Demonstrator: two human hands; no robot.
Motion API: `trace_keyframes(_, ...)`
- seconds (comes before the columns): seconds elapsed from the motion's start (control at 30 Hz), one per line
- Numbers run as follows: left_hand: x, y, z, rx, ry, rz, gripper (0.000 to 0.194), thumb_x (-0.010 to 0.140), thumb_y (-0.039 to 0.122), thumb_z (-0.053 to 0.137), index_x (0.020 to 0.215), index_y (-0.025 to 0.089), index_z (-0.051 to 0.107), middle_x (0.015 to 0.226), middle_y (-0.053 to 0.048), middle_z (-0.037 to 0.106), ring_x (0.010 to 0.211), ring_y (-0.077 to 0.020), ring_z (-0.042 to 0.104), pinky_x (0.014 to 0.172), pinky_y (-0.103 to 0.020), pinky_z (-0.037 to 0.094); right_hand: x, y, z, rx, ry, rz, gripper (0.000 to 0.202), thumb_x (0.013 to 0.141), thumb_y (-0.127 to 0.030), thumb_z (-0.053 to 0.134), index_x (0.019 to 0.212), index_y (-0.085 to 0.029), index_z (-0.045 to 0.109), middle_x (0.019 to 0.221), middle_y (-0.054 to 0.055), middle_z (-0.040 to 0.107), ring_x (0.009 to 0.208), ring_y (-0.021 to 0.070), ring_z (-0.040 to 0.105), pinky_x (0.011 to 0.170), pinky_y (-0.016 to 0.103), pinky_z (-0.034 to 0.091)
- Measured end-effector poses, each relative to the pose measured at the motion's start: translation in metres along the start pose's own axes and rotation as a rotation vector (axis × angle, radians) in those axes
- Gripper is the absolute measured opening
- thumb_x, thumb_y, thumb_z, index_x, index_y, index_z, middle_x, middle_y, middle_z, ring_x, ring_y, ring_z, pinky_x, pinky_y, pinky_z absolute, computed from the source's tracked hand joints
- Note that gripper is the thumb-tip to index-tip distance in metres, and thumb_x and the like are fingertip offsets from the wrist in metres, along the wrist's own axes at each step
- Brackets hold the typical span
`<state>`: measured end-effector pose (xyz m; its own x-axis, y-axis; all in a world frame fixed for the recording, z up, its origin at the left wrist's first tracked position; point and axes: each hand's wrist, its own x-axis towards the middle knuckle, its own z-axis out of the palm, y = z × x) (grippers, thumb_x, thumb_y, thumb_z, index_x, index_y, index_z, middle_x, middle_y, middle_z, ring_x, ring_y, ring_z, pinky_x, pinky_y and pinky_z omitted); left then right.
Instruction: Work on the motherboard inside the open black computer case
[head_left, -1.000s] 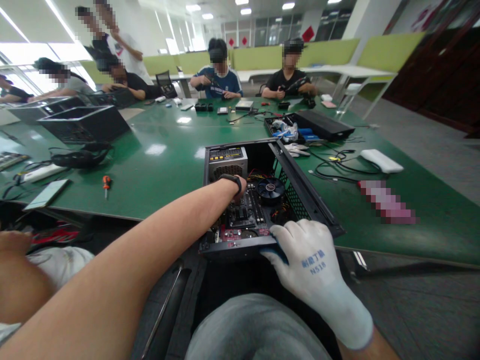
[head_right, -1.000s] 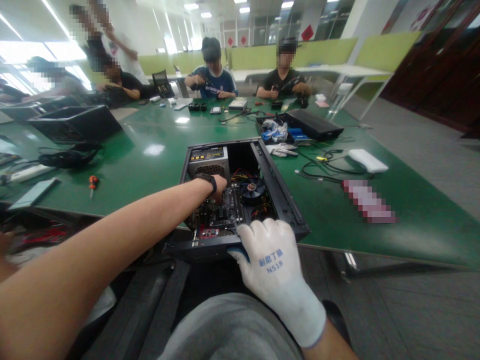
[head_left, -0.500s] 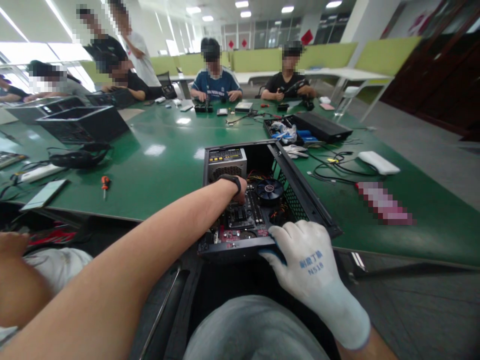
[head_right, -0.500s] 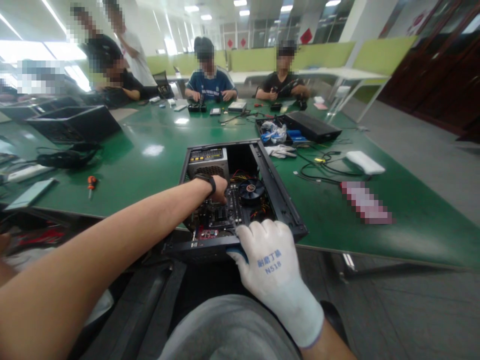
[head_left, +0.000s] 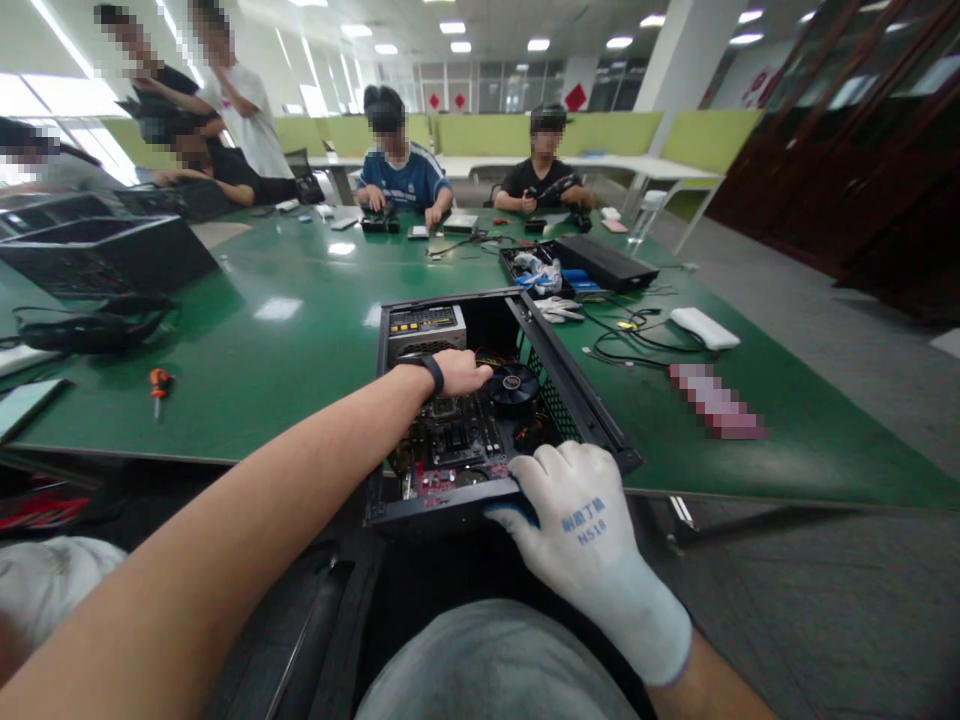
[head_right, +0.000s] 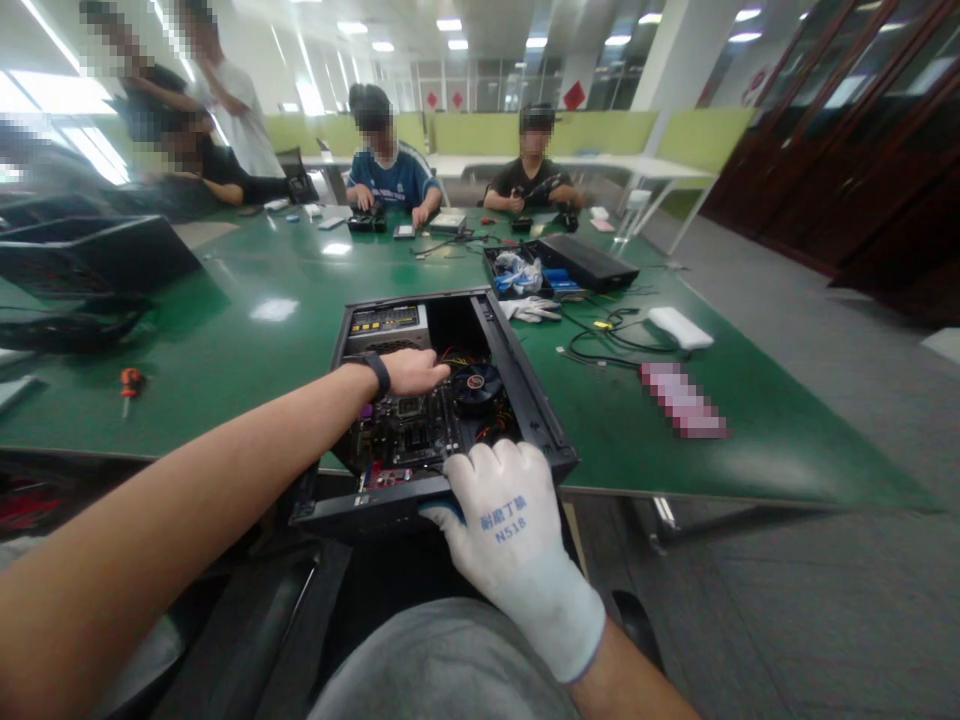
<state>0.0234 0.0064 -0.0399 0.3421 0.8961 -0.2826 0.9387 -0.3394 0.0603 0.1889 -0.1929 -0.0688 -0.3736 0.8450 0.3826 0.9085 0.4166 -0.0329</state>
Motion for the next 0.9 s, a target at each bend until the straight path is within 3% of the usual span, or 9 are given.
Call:
trace_keyframes(0.23,-0.015,-0.006,-0.027,-0.156,0.300,-0.014,0.046,0.099,0.042,0.031,0.102,0.014,0.067,0.108,-0.017,0.074,0.101,-0.0283,0.070,0.083,-0.033,0.049,0.033,0.018,0.012,-0.037,0.013,-0.030,0.041,0.093,-0.063,0.055,0.096,-0.023,0.063,0.089,0.007,0.063,0.086,0.0247,0.048,0.075,0.038,0.023)
trace_keyframes(0.47,-0.026,-0.026,-0.050,-0.319,0.574,-0.100,0.028,0.099,0.034,0.036,0.101,0.018,0.059,0.105,-0.016,0.072,0.098,-0.0278,0.067,0.082,-0.034,0.048,0.128,0.048,0.045,-0.130,-0.022,-0.013,0.049,0.093,-0.066,0.051,0.103,-0.019,0.062,0.100,0.011,0.066,0.096,0.0276,0.055,0.079,0.039,0.029)
trace_keyframes(0.6,-0.033,-0.034,-0.054,-0.419,0.647,-0.149,0.023,0.099,0.031,0.038,0.099,0.019,0.057,0.102,-0.014,0.071,0.097,-0.0268,0.066,0.083,-0.035,0.047,0.191,0.062,0.065,-0.159,-0.045,0.023,0.052,0.093,-0.064,0.053,0.112,-0.016,0.062,0.108,0.015,0.066,0.103,0.0282,0.057,0.087,0.040,0.037)
trace_keyframes(0.7,-0.036,-0.039,-0.051,-0.472,0.678,-0.183,0.020,0.099,0.030,0.039,0.098,0.020,0.055,0.100,-0.012,0.070,0.096,-0.0260,0.065,0.082,-0.034,0.047,0.232,0.070,0.078,-0.184,-0.078,0.049,0.049,0.095,-0.059,0.056,0.120,-0.017,0.062,0.118,0.011,0.064,0.108,0.0242,0.060,0.095,0.044,0.046)
trace_keyframes(0.9,-0.037,-0.048,-0.039,-0.507,0.659,-0.186,0.018,0.099,0.032,0.039,0.093,0.022,0.052,0.093,-0.010,0.069,0.091,-0.0253,0.064,0.079,-0.034,0.046,0.285,0.077,0.096,-0.221,-0.115,0.095,0.043,0.095,-0.045,0.062,0.129,-0.018,0.060,0.130,0.010,0.061,0.112,0.0228,0.062,0.095,0.047,0.054)
